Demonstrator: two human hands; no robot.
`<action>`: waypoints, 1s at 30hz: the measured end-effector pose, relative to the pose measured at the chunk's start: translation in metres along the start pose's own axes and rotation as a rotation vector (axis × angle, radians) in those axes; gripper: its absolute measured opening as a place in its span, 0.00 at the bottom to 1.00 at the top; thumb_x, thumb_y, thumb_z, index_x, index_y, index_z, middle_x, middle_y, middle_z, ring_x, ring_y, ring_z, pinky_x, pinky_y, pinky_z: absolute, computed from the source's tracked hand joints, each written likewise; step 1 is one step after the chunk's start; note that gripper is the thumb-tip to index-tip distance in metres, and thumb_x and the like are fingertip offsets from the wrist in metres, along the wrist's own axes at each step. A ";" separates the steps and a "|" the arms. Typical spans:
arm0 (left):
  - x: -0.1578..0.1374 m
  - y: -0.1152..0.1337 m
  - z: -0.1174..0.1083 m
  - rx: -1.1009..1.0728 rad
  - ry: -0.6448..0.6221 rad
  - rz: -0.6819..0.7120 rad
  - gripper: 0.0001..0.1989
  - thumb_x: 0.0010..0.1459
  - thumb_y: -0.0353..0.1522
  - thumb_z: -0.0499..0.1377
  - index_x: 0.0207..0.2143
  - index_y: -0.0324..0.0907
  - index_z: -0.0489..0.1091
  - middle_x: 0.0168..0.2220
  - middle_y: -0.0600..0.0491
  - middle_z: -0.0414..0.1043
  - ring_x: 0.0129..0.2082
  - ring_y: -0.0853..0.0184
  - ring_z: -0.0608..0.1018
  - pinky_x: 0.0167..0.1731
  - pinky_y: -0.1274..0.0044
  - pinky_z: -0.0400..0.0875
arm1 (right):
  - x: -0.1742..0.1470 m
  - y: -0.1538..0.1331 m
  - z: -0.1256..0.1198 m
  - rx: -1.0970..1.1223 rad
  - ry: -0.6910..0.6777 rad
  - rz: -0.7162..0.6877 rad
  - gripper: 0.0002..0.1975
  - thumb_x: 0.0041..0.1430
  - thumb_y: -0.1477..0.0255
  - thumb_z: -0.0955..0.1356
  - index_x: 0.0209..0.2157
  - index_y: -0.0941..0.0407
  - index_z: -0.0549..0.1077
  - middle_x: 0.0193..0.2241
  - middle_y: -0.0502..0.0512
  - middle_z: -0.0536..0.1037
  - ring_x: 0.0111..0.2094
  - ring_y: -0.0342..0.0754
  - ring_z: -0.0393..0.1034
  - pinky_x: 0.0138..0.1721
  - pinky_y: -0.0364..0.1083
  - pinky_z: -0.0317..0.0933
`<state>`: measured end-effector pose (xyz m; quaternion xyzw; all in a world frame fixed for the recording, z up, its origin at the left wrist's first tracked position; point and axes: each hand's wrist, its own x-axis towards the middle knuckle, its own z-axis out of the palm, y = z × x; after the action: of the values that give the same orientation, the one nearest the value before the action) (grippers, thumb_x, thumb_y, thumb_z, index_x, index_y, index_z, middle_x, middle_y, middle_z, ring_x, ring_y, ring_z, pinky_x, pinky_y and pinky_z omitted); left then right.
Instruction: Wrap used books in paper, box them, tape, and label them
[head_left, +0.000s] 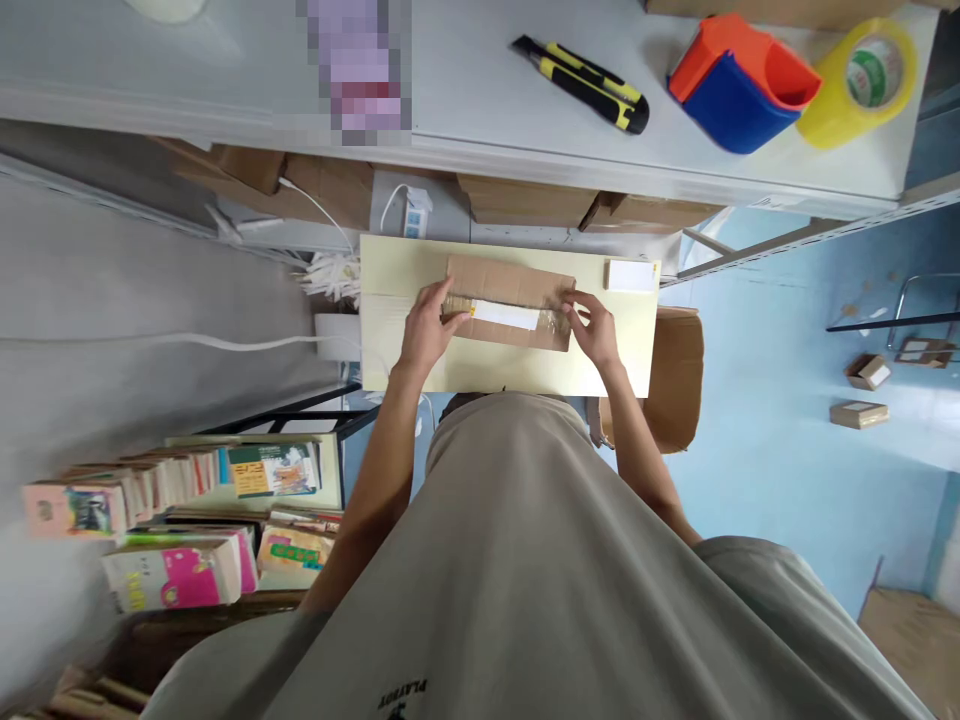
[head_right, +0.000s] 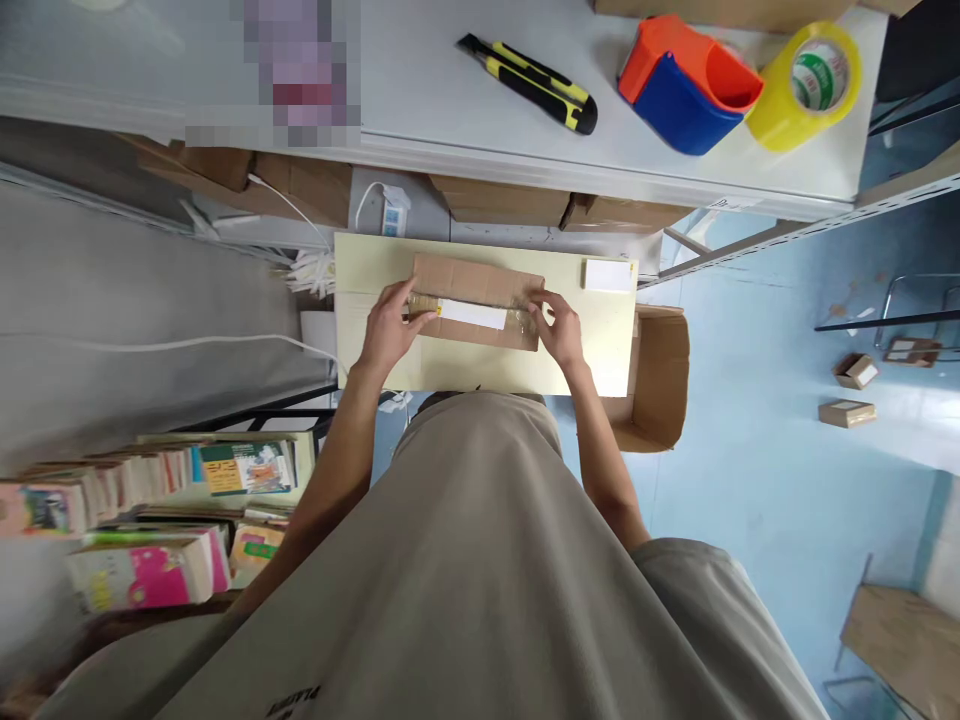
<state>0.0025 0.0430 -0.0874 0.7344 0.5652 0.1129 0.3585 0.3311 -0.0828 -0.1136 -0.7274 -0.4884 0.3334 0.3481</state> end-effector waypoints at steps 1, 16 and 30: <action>0.003 -0.001 0.005 -0.010 -0.004 -0.001 0.35 0.70 0.35 0.74 0.76 0.45 0.74 0.76 0.40 0.75 0.78 0.48 0.76 0.77 0.62 0.72 | -0.004 0.007 0.005 0.073 0.023 0.022 0.38 0.74 0.35 0.67 0.63 0.52 0.82 0.73 0.71 0.79 0.65 0.63 0.83 0.65 0.62 0.81; -0.032 0.033 0.074 -0.131 0.000 -0.059 0.23 0.71 0.31 0.73 0.66 0.49 0.85 0.72 0.45 0.80 0.55 0.51 0.93 0.65 0.61 0.86 | -0.036 0.053 -0.039 0.408 0.349 0.272 0.31 0.54 0.47 0.85 0.50 0.56 0.93 0.55 0.64 0.92 0.63 0.67 0.87 0.76 0.66 0.73; -0.035 0.018 0.106 -0.282 0.093 -0.004 0.23 0.78 0.44 0.63 0.63 0.39 0.81 0.70 0.32 0.77 0.72 0.48 0.81 0.63 0.61 0.86 | -0.047 0.083 -0.017 0.709 0.355 0.484 0.32 0.45 0.44 0.85 0.41 0.56 0.89 0.54 0.66 0.92 0.67 0.66 0.82 0.75 0.64 0.72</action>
<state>0.0645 -0.0334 -0.1437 0.6697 0.5611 0.2244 0.4316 0.3710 -0.1531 -0.1664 -0.7023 -0.0933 0.4216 0.5659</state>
